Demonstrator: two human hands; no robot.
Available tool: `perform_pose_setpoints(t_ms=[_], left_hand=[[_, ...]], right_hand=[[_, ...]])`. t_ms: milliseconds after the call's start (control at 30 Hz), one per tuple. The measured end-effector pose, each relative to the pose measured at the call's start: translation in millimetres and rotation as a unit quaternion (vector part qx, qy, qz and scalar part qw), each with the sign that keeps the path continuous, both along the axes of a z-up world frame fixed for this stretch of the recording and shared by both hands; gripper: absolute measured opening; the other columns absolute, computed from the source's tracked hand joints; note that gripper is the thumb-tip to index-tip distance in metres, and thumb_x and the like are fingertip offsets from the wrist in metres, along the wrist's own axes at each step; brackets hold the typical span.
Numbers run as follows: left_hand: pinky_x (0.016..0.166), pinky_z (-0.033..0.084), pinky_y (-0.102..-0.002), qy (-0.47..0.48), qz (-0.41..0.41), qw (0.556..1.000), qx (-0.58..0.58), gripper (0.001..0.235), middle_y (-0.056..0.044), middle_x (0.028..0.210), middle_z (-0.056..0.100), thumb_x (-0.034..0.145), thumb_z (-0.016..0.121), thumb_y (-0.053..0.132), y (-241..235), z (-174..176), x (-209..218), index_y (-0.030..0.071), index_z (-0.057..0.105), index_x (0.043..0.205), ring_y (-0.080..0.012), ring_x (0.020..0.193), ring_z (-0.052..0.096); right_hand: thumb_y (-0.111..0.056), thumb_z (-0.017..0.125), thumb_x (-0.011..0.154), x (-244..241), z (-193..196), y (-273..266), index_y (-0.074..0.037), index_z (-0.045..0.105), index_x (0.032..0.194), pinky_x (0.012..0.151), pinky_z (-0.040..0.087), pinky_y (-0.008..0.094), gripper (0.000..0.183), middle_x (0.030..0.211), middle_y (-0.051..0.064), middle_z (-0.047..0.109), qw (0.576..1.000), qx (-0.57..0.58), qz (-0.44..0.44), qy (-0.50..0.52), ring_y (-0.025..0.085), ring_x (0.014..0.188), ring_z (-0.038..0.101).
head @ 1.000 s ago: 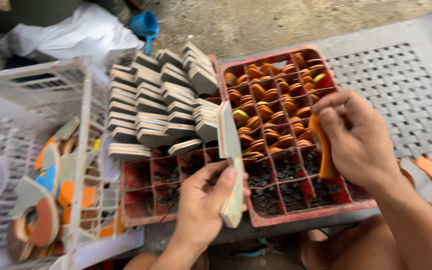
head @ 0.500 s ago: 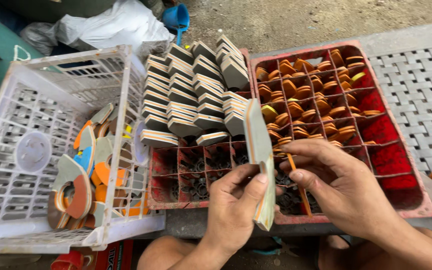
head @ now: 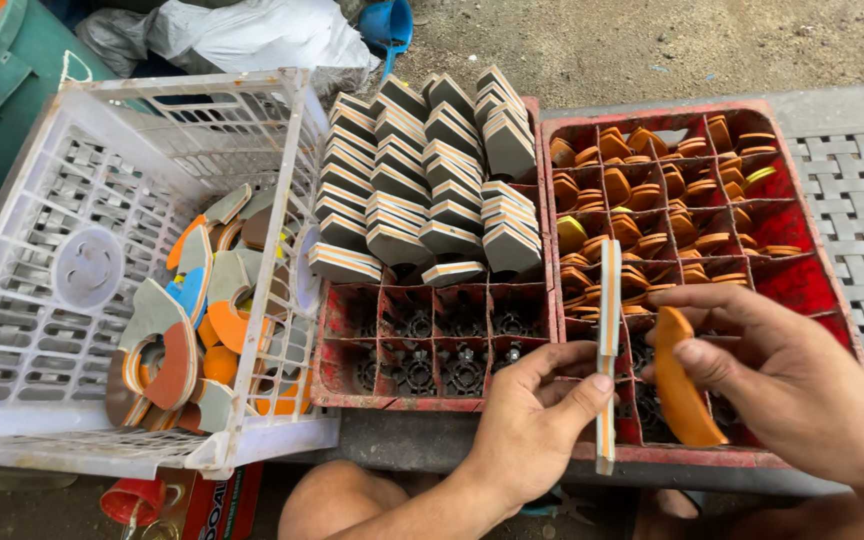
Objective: The person assembles sandals by attaching a small orange rubber piece to the bottom of a grey sole using a metal fastener. They repeatedly pick up a sole, insert the fastener, attach the rubber piece, and place the finished unit into a red crate.
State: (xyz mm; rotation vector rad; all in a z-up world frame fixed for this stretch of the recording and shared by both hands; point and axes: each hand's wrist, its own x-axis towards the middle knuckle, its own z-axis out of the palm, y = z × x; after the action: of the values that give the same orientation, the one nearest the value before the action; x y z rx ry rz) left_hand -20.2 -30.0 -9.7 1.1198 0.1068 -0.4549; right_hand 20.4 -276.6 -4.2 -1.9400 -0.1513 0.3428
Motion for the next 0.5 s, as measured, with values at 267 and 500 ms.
perform_pose_setpoints(t_ms=[267,500], left_hand=[[0.054,0.056,-0.023,0.001,0.017,1.0,-0.022,0.04,-0.008,0.098,0.073,0.098,0.069,0.016,8,12,5,-0.002,0.064,0.133,-0.01,0.073,0.065],[0.085,0.06,-0.025,-0.033,0.016,0.999,-0.005,0.041,-0.01,0.11,0.074,0.098,0.069,0.014,9,10,5,-0.003,0.062,0.134,-0.0119,0.099,0.069]], right_hand=[[-0.018,0.078,0.086,-8,26,47,-0.004,0.071,0.127,0.079,0.064,0.03,0.045,0.102,0.007,0.077,0.996,-0.005,-0.051,0.079,0.011,0.089,0.076],[-0.02,0.08,0.085,-6,48,67,-0.002,0.076,0.117,0.073,0.065,0.031,0.037,0.095,0.007,0.083,0.989,-0.006,-0.062,0.137,0.01,0.084,0.075]])
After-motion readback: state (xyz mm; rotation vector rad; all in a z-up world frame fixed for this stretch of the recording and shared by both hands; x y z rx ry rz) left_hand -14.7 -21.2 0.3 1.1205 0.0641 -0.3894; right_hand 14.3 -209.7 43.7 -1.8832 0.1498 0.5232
